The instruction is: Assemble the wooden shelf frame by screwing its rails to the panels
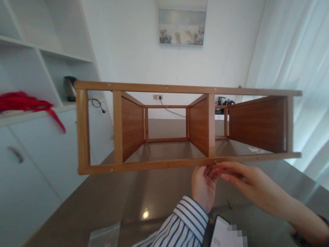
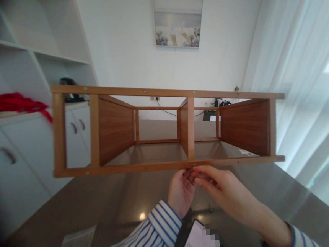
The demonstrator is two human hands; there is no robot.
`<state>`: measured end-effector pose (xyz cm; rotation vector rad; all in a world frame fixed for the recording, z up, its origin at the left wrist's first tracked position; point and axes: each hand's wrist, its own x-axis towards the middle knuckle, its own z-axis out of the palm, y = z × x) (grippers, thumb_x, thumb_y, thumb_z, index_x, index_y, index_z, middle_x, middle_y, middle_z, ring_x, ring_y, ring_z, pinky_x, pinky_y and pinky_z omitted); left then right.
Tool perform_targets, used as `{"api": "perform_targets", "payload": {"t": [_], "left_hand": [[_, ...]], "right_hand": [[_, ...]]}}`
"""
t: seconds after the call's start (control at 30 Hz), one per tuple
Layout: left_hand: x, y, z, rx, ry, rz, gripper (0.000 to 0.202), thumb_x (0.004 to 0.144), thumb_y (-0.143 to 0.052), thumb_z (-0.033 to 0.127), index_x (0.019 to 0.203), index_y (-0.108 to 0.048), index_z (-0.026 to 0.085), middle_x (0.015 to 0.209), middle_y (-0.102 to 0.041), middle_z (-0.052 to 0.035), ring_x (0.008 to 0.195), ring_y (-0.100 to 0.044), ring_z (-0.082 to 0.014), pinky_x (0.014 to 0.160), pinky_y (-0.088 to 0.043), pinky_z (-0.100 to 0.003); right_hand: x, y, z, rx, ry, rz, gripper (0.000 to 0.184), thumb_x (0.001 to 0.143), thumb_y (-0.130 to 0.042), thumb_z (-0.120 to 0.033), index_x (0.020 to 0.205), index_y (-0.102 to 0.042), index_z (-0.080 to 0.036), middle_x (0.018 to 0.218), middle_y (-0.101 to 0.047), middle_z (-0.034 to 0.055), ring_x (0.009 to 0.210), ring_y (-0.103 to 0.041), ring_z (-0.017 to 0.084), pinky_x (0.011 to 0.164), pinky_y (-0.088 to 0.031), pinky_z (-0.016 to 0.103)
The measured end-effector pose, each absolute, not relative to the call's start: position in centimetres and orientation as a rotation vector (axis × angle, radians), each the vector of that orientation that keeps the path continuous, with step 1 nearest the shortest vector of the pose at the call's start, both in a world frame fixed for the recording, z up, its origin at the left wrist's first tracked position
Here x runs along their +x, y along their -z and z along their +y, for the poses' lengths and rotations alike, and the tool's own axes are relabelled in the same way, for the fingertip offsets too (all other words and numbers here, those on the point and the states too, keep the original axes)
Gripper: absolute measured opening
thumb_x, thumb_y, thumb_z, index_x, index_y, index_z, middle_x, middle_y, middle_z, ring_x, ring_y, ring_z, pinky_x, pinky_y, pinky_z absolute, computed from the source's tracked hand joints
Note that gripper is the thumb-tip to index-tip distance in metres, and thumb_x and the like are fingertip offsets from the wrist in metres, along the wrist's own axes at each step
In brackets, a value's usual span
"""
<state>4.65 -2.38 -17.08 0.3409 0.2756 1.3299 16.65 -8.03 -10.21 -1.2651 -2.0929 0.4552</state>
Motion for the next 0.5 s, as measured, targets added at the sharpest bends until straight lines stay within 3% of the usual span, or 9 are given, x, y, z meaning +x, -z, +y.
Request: {"api": "perform_targets", "payload": {"t": [0.23, 0.5], "left_hand": [[4.7, 17.3, -2.2, 0.313, -1.312, 0.289, 0.013, 0.079, -0.051, 0.013, 0.081, -0.064, 0.011, 0.076, -0.069, -0.0075, 0.066, -0.064, -0.0128, 0.065, -0.049, -0.024], [4.5, 16.8, -2.5, 0.303, -1.331, 0.292, 0.012, 0.078, -0.052, 0.012, 0.08, -0.064, 0.012, 0.075, -0.069, -0.0066, 0.064, -0.064, -0.0123, 0.063, -0.049, -0.024]], "right_hand": [[17.5, 9.4, -7.2, -1.083, 0.111, -2.335, 0.024, 0.089, -0.052, -0.033, 0.108, -0.065, -0.026, 0.105, -0.07, 0.0036, 0.095, -0.064, 0.018, 0.085, -0.051, 0.034], [16.2, 11.1, -6.7, -1.118, 0.281, -2.182, 0.024, 0.093, -0.043, -0.03, 0.086, -0.064, -0.02, 0.082, -0.068, 0.0059, 0.076, -0.063, 0.016, 0.069, -0.049, 0.028]]}}
